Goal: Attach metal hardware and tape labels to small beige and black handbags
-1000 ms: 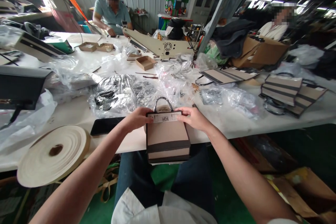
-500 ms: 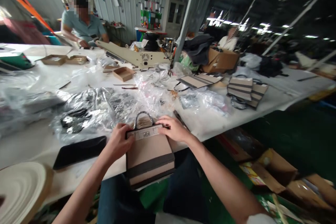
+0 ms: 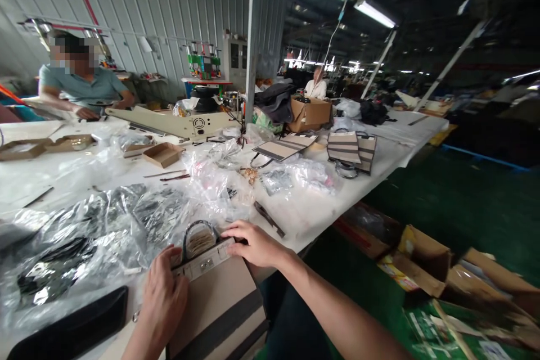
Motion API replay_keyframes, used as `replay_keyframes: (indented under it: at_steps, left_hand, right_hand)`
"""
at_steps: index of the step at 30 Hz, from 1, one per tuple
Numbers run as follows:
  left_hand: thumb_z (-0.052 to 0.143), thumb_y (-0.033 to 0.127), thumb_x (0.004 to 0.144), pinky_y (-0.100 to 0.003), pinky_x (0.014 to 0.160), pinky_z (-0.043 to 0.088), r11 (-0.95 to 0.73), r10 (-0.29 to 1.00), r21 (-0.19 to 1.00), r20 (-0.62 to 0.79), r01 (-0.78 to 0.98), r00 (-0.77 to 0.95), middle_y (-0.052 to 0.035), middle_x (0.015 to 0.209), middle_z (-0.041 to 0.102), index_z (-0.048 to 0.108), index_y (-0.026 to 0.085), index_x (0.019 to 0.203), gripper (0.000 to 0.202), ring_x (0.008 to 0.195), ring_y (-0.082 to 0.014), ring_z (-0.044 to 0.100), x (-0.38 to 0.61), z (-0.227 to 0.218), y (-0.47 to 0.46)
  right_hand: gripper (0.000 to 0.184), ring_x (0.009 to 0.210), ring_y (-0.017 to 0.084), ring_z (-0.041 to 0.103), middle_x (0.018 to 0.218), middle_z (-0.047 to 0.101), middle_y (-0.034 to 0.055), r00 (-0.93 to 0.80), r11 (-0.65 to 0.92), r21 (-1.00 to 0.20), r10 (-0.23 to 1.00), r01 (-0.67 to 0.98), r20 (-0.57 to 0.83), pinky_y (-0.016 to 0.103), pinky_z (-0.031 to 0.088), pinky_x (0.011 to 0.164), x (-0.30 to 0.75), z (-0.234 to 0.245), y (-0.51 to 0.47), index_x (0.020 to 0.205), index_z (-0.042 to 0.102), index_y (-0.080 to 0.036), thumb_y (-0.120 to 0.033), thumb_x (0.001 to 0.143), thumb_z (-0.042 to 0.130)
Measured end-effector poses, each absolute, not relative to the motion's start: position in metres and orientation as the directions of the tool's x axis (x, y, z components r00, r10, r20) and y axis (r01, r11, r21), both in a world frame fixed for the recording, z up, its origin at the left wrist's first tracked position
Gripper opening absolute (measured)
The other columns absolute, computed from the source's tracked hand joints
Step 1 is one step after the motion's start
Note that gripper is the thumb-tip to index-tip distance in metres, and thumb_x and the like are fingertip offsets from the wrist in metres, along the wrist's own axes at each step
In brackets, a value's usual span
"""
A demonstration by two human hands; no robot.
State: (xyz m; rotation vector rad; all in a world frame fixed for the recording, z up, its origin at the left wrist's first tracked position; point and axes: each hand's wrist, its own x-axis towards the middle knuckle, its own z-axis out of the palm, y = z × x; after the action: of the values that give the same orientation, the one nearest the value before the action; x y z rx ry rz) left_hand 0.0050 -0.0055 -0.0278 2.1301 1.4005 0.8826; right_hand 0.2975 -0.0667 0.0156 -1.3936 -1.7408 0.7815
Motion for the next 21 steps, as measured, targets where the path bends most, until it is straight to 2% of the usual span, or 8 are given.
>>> replay_keyframes:
  at_steps: [4,8,11,15,21]
  left_hand:
    - [0.050,0.039,0.098,-0.064,0.124,0.050,-0.507,0.861,0.589,0.312,0.630,0.401,-0.0147,0.157,0.063,0.064,0.028,0.131,0.037,0.144,-0.0396,0.062,0.002,-0.027,-0.013]
    - [0.055,0.043,0.102,-0.064,0.124,0.052,-0.550,0.833,0.533,0.304,0.643,0.461,-0.0158,0.160,0.063,0.068,0.027,0.136,0.039,0.147,-0.0417,0.062,-0.007,-0.031,-0.010]
    - [0.057,0.050,0.104,-0.066,0.125,0.050,-0.561,0.823,0.549,0.285,0.619,0.492,-0.0173,0.157,0.065,0.070,0.026,0.134,0.040,0.145,-0.0421,0.063,-0.010,-0.030,-0.005]
    - [0.052,0.053,0.107,-0.065,0.127,0.047,-0.514,0.849,0.613,0.267,0.600,0.455,-0.0152,0.153,0.066,0.072,0.029,0.130,0.038,0.147,-0.0397,0.061,-0.007,-0.019,-0.005]
    - [0.052,0.054,0.102,-0.071,0.132,0.039,-0.428,0.895,0.625,0.191,0.652,0.404,-0.0151,0.149,0.068,0.075,0.031,0.125,0.039,0.148,-0.0420,0.059,-0.001,-0.011,-0.007]
  right_hand:
    - [0.043,0.137,0.028,0.071,0.147,0.075,0.0094,-0.105,0.239,-0.831,0.971,0.502,0.216,0.038,0.051,0.122,0.299,0.011,-0.066,0.143,0.082,-0.030,-0.039,0.101,0.087]
    - [0.046,0.134,0.028,0.073,0.146,0.076,0.0100,-0.088,0.272,-0.834,0.961,0.480,0.262,0.038,0.052,0.121,0.300,0.002,-0.064,0.145,0.082,-0.031,-0.039,0.100,0.089]
    - [0.048,0.132,0.029,0.075,0.145,0.078,0.0085,-0.091,0.277,-0.843,0.960,0.460,0.266,0.037,0.054,0.119,0.301,0.000,-0.062,0.144,0.083,-0.032,-0.039,0.098,0.091]
    - [0.048,0.132,0.030,0.075,0.145,0.079,0.0089,-0.084,0.270,-0.848,0.962,0.456,0.261,0.038,0.055,0.118,0.302,0.003,-0.060,0.142,0.084,-0.032,-0.042,0.095,0.092]
    - [0.048,0.134,0.029,0.076,0.144,0.081,0.0087,-0.079,0.284,-0.835,0.957,0.471,0.280,0.035,0.054,0.119,0.304,0.002,-0.057,0.141,0.085,-0.030,-0.037,0.094,0.094]
